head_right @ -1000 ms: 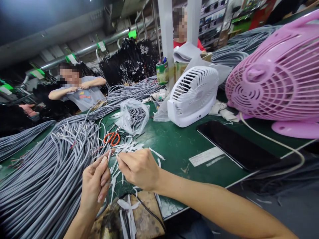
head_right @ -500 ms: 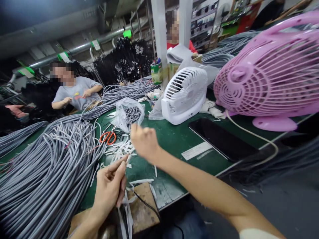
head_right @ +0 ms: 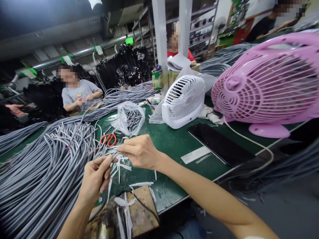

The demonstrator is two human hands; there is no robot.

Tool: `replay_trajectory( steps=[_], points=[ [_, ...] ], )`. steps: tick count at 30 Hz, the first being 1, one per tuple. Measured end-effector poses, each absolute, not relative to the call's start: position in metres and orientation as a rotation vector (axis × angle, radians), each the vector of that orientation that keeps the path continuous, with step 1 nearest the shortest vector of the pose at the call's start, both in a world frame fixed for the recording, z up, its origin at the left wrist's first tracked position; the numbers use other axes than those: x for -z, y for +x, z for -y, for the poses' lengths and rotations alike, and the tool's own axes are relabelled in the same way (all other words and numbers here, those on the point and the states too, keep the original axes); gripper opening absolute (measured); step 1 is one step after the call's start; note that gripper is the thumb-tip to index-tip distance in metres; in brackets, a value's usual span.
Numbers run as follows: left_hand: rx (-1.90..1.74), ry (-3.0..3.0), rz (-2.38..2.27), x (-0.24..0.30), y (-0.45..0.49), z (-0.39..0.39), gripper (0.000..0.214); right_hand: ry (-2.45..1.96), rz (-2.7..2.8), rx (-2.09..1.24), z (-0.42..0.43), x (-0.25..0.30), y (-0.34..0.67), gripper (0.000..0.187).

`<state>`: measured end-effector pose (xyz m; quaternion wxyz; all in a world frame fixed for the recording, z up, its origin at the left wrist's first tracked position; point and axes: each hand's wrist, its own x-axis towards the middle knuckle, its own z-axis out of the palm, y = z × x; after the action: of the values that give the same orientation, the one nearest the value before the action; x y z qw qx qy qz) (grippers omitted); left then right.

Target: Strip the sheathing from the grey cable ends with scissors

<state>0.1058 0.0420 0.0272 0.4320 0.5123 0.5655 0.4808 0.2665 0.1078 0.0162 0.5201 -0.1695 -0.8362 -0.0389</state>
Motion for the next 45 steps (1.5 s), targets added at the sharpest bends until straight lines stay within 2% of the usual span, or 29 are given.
replay_trajectory(
  steps=[2,6,10,12,16,19,23,29,32,36,40,42,45],
  points=[
    [-1.226,1.532,-1.502,-0.027,0.104,-0.041,0.032,-0.417,2.082,-0.056,-0.105,-0.020,0.270,0.022],
    [-1.165,1.923,-1.502,-0.028,0.100,-0.036,0.015,-0.498,2.161,-0.584,-0.101,-0.027,0.271,0.017],
    [-1.213,1.805,-1.474,-0.026,0.100,-0.034,0.014,-0.580,2.044,-1.074,-0.104,-0.023,0.261,0.019],
    [-1.376,1.673,-1.519,-0.024,0.103,-0.035,0.016,-0.606,1.973,-1.171,-0.102,-0.020,0.256,0.020],
    [-1.549,1.582,-1.614,-0.020,0.110,-0.040,0.016,-0.613,1.912,-0.954,-0.093,-0.020,0.251,0.020],
    [-1.343,1.742,-1.593,-0.020,0.108,-0.042,0.014,-0.594,1.889,-0.782,-0.093,-0.022,0.254,0.017],
    [-1.110,1.774,-1.429,-0.023,0.098,-0.039,0.023,-0.721,1.866,-0.840,-0.104,-0.021,0.261,0.018],
    [-1.468,1.395,-1.542,-0.021,0.091,-0.045,0.026,-0.552,2.008,-0.762,-0.097,-0.027,0.264,0.016],
    [-1.324,1.776,-1.541,-0.016,0.092,-0.049,0.016,-0.432,2.044,-0.698,-0.090,-0.029,0.264,0.016],
    [-0.964,2.225,-1.245,-0.012,0.090,-0.046,0.016,-0.660,1.917,-0.742,-0.102,-0.026,0.265,0.017],
    [-1.346,1.856,-1.313,-0.017,0.080,-0.046,0.019,-0.815,1.938,-0.861,-0.115,-0.023,0.268,0.017],
    [-1.494,1.566,-1.265,-0.020,0.076,-0.047,0.026,-0.674,2.088,-0.954,-0.114,-0.024,0.270,0.017],
    [-1.498,1.344,-1.101,-0.021,0.075,-0.048,0.038,-0.511,2.137,-1.050,-0.109,-0.026,0.270,0.016]
  ],
)
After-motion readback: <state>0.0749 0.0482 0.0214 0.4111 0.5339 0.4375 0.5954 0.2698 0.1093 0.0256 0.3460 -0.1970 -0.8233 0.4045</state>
